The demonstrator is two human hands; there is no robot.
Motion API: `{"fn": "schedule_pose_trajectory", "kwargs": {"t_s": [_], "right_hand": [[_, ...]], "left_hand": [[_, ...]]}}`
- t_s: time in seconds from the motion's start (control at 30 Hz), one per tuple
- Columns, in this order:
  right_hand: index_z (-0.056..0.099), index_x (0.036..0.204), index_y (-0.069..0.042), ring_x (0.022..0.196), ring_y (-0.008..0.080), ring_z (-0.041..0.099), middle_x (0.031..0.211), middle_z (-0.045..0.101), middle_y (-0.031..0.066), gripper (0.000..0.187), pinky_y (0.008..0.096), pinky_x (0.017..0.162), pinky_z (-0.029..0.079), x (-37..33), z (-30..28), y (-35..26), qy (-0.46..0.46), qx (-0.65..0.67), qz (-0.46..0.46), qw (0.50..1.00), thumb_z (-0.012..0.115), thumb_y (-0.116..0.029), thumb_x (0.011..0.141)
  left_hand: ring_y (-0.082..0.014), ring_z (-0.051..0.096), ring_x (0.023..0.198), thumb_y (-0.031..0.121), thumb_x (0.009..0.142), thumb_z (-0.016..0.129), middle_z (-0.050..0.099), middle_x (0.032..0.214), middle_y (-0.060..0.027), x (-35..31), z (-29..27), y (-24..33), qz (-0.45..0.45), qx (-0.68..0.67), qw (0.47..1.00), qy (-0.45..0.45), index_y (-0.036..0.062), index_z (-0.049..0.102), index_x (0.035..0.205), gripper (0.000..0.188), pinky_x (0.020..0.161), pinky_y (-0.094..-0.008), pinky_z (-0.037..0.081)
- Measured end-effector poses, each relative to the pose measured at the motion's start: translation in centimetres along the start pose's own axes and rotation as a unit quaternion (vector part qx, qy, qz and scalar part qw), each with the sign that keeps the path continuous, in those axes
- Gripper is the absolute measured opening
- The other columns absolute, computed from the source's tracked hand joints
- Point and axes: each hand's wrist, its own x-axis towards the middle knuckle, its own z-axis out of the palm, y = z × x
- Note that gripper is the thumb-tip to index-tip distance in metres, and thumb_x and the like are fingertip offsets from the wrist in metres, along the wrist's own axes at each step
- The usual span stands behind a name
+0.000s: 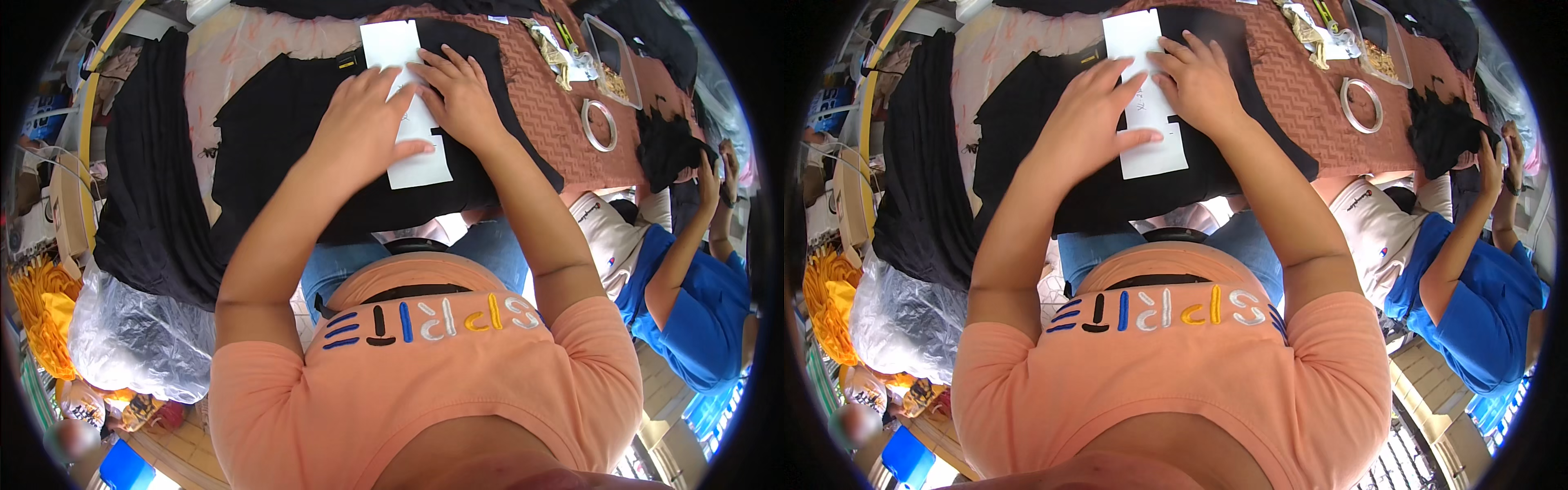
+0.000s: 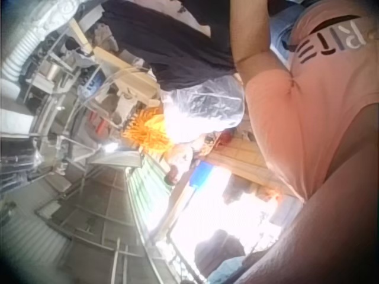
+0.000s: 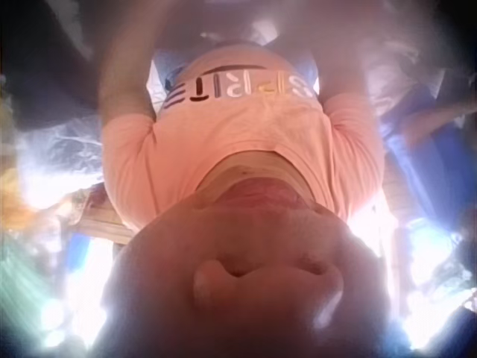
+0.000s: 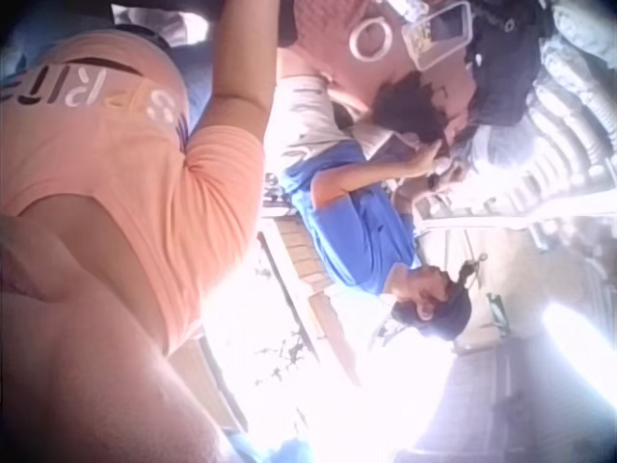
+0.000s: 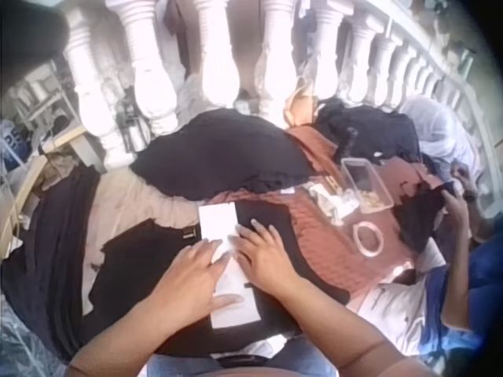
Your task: The person applies adhesive labels to black garment pieces by hand, positioning white label strips onto the fabric and smoothing them down.
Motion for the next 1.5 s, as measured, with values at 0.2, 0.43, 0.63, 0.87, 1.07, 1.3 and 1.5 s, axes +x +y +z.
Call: {"fn": "schedule_pose_trajectory", "kwargs": {"t_s": [0.2,0.43,0.63,0.87,1.07,1.3,1.5], "right_hand": [[0.069,0.122,-0.013,0.137,0.0348,0.048,0.14,0.061,0.0041,0.035,0.0598,0.112,0.034,-0.1,0.3,-0.8,-0.008,0.002,0.012,1.0,0.07,-0.026,0.089],[0.069,0.122,-0.013,0.138,0.035,0.048,0.141,0.061,0.0039,0.035,0.0596,0.112,0.034,-0.4,-0.1,-0.5,-0.02,-0.007,0.013,1.0,0.07,-0.024,0.089],[0.069,0.122,-0.013,0.137,0.0357,0.049,0.14,0.061,0.0041,0.035,0.0597,0.112,0.034,-0.3,0.1,0.0,-0.006,-0.007,0.002,1.0,0.069,-0.025,0.089],[0.069,0.123,-0.014,0.137,0.0356,0.048,0.14,0.061,0.0044,0.036,0.0604,0.113,0.033,-0.4,0.6,0.2,0.005,-0.001,0.005,1.0,0.067,-0.027,0.09],[0.07,0.123,-0.014,0.139,0.0353,0.047,0.141,0.061,0.0043,0.035,0.0618,0.114,0.031,-0.6,0.8,0.4,0.006,-0.007,0.005,1.0,0.066,-0.029,0.091],[0.072,0.118,-0.011,0.126,0.0349,0.058,0.132,0.066,0.012,0.032,0.0482,0.107,0.042,-0.1,-0.2,1.9,0.038,0.023,-0.029,0.999,0.07,-0.028,0.091],[0.071,0.115,-0.01,0.114,0.0328,0.061,0.118,0.069,0.0092,0.037,0.043,0.095,0.05,-6.4,-8.8,-5.1,-0.019,0.167,-0.044,0.985,0.079,-0.027,0.083]], "left_hand": [[-0.0343,0.023,0.153,0.048,0.073,0.086,0.024,0.164,-0.0218,5.9,1.0,-2.7,0.016,-0.016,0.999,-0.049,-0.001,0.031,0.155,0.111,0.119,-0.0458,0.035],[-0.0349,0.021,0.153,0.047,0.068,0.089,0.021,0.165,-0.0224,7.2,2.0,-2.9,0.03,-0.035,0.996,-0.07,-0.0022,0.029,0.155,0.116,0.12,-0.0448,0.035],[-0.0348,0.027,0.151,0.047,0.066,0.09,0.022,0.164,-0.0239,7.9,2.1,-2.5,0.022,-0.021,0.997,-0.071,-0.004,0.031,0.153,0.117,0.119,-0.0429,0.037],[-0.0351,0.029,0.151,0.046,0.065,0.091,0.02,0.165,-0.0238,8.3,1.2,-2.1,0.015,-0.003,0.994,-0.108,-0.0068,0.033,0.152,0.117,0.119,-0.0403,0.036],[-0.0341,0.025,0.153,0.047,0.069,0.088,0.014,0.166,-0.0254,8.4,-0.1,-1.5,0.017,0.04,0.987,-0.154,-0.0088,0.029,0.154,0.118,0.122,-0.0383,0.028],[-0.0398,0.031,0.149,0.05,0.067,0.089,0.027,0.16,-0.0298,11.9,3.9,-4.9,0.091,0.094,0.986,-0.106,-0.0095,0.035,0.15,0.116,0.12,-0.0402,0.033],[-0.0452,0.032,0.146,0.056,0.063,0.089,0.024,0.157,-0.039,11.3,4.1,-5.6,0.102,0.041,0.988,-0.106,-0.018,0.03,0.147,0.127,0.121,-0.0377,0.03]]}}
